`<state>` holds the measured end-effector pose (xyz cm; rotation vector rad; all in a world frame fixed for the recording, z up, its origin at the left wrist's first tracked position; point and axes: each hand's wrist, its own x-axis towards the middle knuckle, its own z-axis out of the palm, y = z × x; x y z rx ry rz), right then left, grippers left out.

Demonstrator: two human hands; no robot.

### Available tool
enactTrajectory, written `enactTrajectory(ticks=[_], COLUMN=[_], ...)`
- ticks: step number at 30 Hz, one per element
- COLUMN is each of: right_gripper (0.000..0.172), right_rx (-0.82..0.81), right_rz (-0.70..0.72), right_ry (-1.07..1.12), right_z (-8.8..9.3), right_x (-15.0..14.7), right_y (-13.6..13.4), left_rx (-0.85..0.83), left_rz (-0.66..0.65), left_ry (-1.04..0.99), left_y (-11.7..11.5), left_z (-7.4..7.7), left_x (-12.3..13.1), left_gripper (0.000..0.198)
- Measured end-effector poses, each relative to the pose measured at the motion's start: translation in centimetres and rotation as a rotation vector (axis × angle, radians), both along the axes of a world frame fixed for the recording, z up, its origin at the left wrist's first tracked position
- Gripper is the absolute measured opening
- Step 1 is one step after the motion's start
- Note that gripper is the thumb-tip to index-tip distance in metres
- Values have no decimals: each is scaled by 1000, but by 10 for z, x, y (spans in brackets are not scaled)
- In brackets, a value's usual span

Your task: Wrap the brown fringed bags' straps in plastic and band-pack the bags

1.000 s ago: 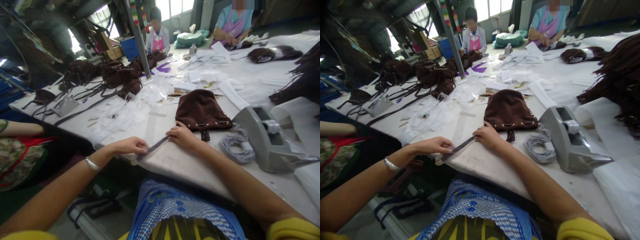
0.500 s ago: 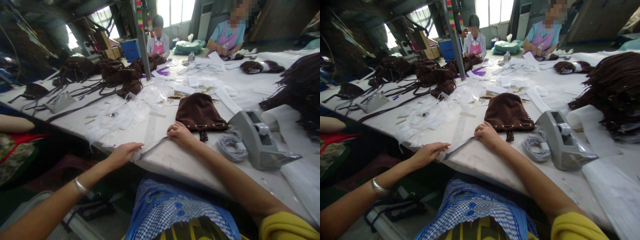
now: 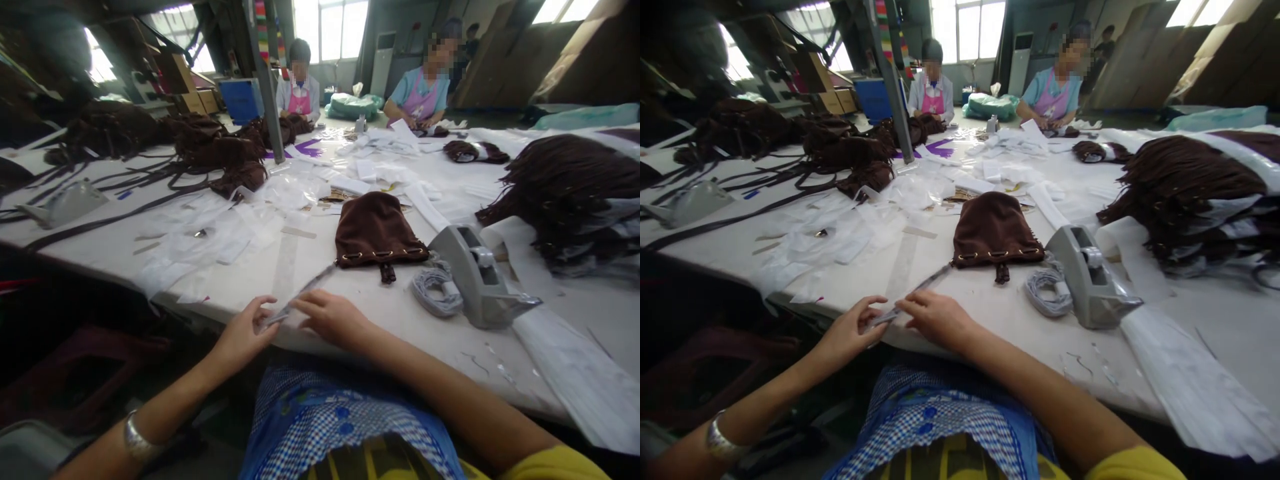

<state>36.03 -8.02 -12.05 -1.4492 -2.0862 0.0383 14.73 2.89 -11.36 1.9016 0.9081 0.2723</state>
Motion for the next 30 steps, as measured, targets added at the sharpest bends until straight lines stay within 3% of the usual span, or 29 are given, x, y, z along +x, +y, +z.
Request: enactTrajectory(ticks=[2,5,7,11,16,19,25,30], right_gripper=[43,32,24,26,23,22,27,34], right_rx=[-24,33,107,184,221,238,247,248], right_rz=[46,5,-36,-60,-7,-5,-54,-103], right_ry=[10,27,49,94,94,93,146,275], right_z=[-9,-20,-22,-16,-20,-25,-24,-19], right_x=[-23,-39,-37,-25,-18,-18,-15,-12], right_y=[-8,-16,-22,-38,-54,-61,-75,-88], left_rx=[-248,-517,-599,-726,-813,-791,-695,-772], left_rz=[28,79,99,99,51,-75,-308,-242], left_ry=[-57,-98,-116,-171,-44,42,53,-35], left_y=[-9,-24,-32,-37,-32,-29,-30,-38], left_z=[2,11,21,31,12,4,8,10], left_x=[3,7,7,8,21,35,56,74], left_gripper=[60,64,64,56,50,47,41,35])
